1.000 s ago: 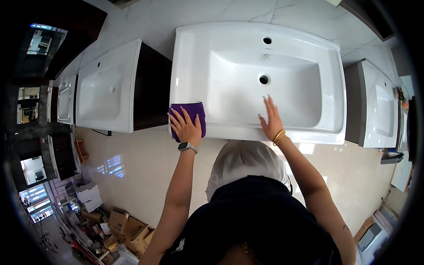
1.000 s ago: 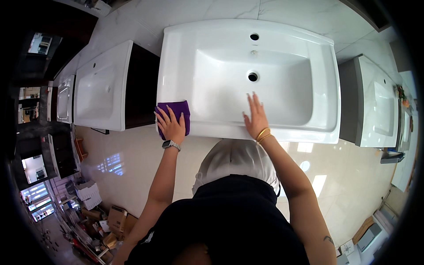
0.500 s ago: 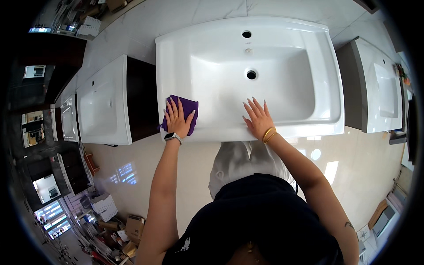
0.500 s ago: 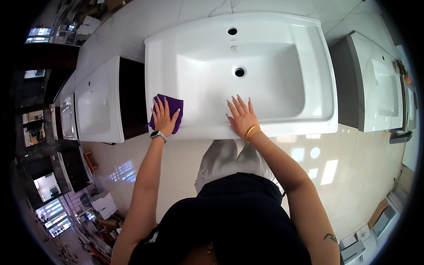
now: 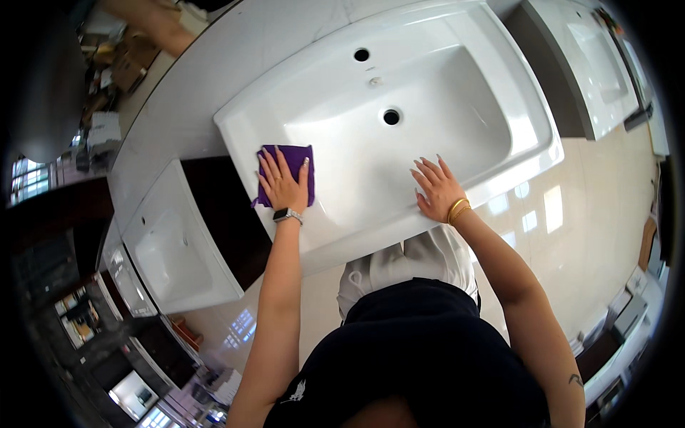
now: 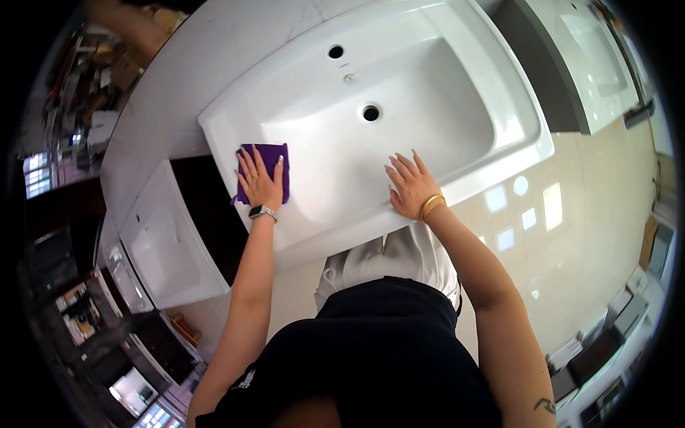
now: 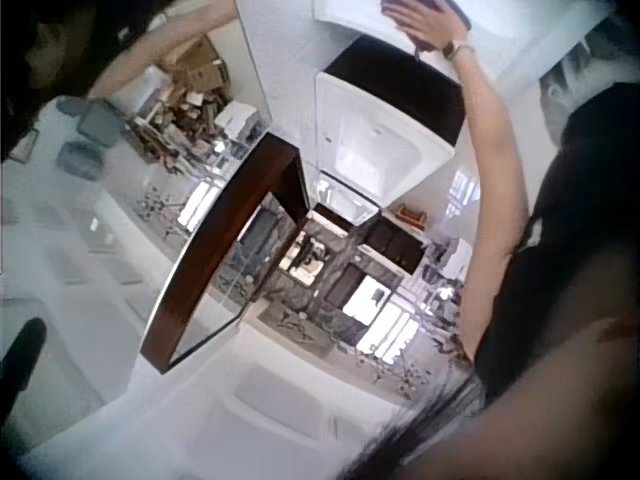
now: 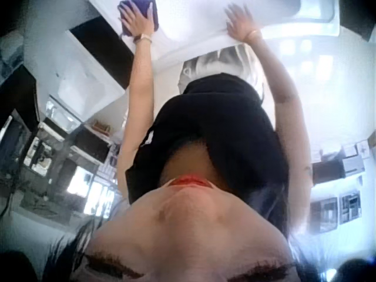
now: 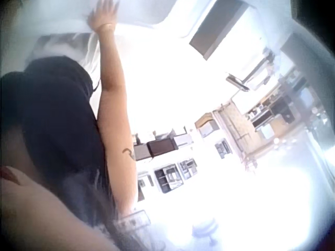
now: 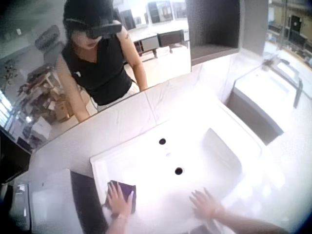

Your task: The person wipes the interior of a cabinet, the surface of bathroom sinks, and cabinet doors with a purple cloth.

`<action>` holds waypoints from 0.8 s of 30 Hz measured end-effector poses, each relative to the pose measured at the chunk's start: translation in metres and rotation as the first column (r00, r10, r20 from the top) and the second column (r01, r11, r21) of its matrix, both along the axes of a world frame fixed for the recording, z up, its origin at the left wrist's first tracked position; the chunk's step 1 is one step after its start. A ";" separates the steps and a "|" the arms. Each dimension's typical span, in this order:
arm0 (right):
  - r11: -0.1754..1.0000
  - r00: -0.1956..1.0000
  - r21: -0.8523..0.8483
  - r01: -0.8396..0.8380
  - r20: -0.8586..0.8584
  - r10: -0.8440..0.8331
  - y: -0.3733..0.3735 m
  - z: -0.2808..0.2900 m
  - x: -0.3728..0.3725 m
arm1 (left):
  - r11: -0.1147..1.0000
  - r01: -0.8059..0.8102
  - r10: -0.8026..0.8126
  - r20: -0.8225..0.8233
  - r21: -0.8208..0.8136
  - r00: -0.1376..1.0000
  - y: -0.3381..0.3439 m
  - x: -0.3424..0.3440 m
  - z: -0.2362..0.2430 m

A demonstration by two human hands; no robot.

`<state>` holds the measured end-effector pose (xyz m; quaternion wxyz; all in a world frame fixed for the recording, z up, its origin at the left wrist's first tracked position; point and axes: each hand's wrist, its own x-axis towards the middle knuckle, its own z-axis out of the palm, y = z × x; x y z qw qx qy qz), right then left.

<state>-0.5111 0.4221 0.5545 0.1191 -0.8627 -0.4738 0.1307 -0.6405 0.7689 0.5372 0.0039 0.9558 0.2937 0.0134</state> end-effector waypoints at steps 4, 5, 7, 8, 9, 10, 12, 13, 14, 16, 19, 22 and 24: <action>1.000 0.999 -0.012 0.024 -0.029 -0.025 0.003 0.001 -0.002 | 1.000 -0.014 0.014 -0.004 -0.002 1.000 0.045 0.052 -0.003; 0.999 0.999 -0.015 0.031 -0.036 -0.031 0.004 0.000 -0.002 | 1.000 -0.004 0.004 -0.002 -0.004 1.000 0.055 0.061 -0.005; 0.999 0.999 -0.016 0.048 -0.023 -0.049 0.004 0.000 -0.001 | 1.000 -0.002 0.002 0.005 -0.020 1.000 0.064 0.080 -0.005; 0.998 0.997 -0.021 0.060 -0.040 -0.061 0.002 0.000 -0.003 | 0.999 -0.012 0.013 0.006 -0.032 1.000 0.063 0.087 -0.007; 0.997 0.996 -0.017 0.072 -0.052 -0.073 0.002 -0.001 -0.003 | 0.999 -0.029 0.029 0.003 -0.015 1.000 0.065 0.092 -0.010; 0.997 0.995 -0.014 0.082 -0.064 -0.083 0.003 -0.001 -0.003 | 0.999 -0.048 0.049 -0.003 0.002 0.999 0.065 0.096 -0.013; 0.996 0.994 0.003 0.091 -0.061 -0.090 0.003 -0.001 -0.004 | 0.998 -0.053 0.052 0.072 0.012 0.996 0.064 0.105 -0.019; 0.996 0.994 0.012 0.091 -0.061 -0.090 0.003 0.000 -0.004 | 1.000 -0.005 0.005 0.103 0.003 0.995 0.063 0.111 -0.021; 0.995 0.994 0.016 0.094 -0.060 -0.093 0.003 0.000 -0.005 | 0.999 0.043 -0.042 0.133 -0.005 0.990 0.062 0.120 -0.025; 0.996 0.994 0.019 0.093 -0.052 -0.092 0.002 0.001 -0.003 | 0.992 0.123 -0.117 0.219 -0.017 0.969 0.050 0.143 -0.027; 0.995 0.995 0.028 0.091 -0.047 -0.089 0.001 0.002 -0.003 | 0.995 0.091 -0.072 0.291 -0.052 0.954 0.025 0.176 -0.032; 0.997 0.995 0.031 0.074 -0.065 -0.071 0.000 -0.004 -0.004 | 0.991 0.122 -0.097 0.357 -0.047 0.929 -0.006 0.201 -0.035; 0.998 0.996 0.011 0.056 -0.068 -0.055 0.000 -0.005 -0.005 | 0.977 0.211 -0.180 0.377 -0.042 0.909 -0.023 0.214 -0.034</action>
